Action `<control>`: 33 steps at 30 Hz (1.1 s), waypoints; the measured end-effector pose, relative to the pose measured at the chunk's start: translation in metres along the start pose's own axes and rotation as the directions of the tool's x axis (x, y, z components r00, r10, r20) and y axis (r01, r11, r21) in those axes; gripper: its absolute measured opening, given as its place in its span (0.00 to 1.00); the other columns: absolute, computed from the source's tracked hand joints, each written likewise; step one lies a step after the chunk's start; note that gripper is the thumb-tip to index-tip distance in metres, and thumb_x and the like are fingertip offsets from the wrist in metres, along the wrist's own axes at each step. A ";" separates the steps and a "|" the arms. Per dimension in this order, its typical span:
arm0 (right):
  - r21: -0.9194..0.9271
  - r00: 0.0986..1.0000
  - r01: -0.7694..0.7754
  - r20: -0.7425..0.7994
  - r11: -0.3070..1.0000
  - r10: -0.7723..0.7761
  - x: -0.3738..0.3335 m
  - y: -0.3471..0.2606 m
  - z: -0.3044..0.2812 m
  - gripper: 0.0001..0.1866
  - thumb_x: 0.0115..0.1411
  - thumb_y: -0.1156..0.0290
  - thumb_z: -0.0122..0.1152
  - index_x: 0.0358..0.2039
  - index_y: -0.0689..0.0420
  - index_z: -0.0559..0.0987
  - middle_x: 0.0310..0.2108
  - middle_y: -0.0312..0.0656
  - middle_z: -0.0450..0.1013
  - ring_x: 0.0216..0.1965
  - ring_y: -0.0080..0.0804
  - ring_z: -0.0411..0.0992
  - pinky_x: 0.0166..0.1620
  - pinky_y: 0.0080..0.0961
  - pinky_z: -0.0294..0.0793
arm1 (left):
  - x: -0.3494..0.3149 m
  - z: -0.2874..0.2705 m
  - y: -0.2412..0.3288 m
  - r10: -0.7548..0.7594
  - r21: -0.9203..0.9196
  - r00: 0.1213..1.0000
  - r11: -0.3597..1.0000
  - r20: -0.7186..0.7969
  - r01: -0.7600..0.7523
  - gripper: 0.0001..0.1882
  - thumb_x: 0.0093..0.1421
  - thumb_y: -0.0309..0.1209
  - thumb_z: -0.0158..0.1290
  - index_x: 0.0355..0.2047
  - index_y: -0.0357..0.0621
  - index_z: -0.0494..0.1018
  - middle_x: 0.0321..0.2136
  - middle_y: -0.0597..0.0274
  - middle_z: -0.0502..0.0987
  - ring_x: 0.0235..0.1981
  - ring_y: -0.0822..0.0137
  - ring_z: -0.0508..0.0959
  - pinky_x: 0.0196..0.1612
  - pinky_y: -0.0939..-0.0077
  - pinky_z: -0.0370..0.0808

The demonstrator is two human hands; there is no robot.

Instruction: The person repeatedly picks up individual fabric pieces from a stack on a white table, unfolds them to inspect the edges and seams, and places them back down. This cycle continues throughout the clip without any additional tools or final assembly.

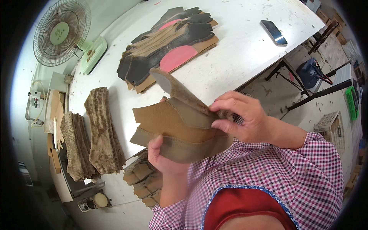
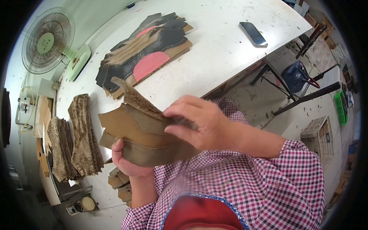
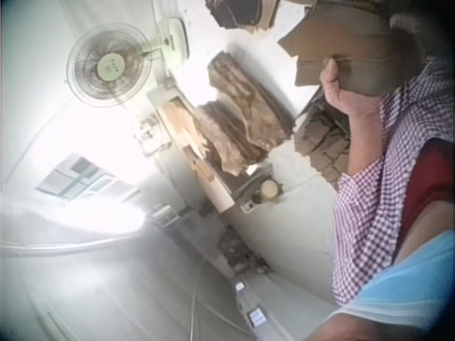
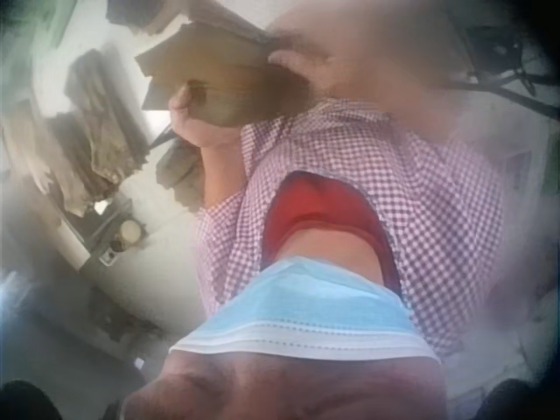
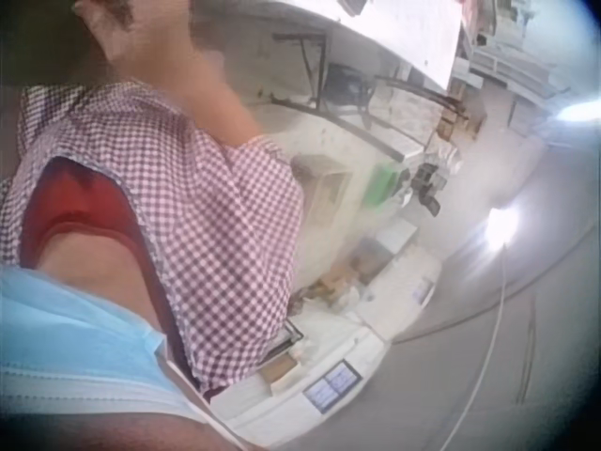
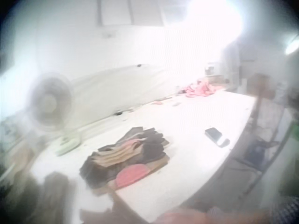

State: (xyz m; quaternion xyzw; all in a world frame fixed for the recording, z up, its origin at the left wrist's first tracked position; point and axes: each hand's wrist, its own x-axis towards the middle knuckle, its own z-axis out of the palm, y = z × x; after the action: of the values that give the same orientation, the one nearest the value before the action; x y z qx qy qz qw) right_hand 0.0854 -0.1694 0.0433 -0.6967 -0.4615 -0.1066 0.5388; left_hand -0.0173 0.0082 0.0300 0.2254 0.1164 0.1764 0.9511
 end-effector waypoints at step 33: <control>0.083 0.985 -0.122 0.135 0.989 0.110 -0.018 -0.016 0.001 0.09 0.54 0.79 0.62 0.35 0.63 0.72 0.25 0.47 0.70 0.26 0.44 0.72 0.27 0.31 0.72 | -0.011 -0.015 0.003 -0.023 0.139 0.958 0.990 0.287 -0.018 0.27 0.57 0.34 0.42 0.56 0.35 0.64 0.54 0.49 0.71 0.55 0.53 0.71 0.61 0.56 0.64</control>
State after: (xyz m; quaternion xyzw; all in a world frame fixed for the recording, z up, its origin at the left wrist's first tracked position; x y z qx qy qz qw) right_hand 0.0629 -0.1782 0.0421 -0.7026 -0.4586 -0.0083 0.5440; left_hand -0.0324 0.0124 0.0199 0.3149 -0.0108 0.1318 0.9399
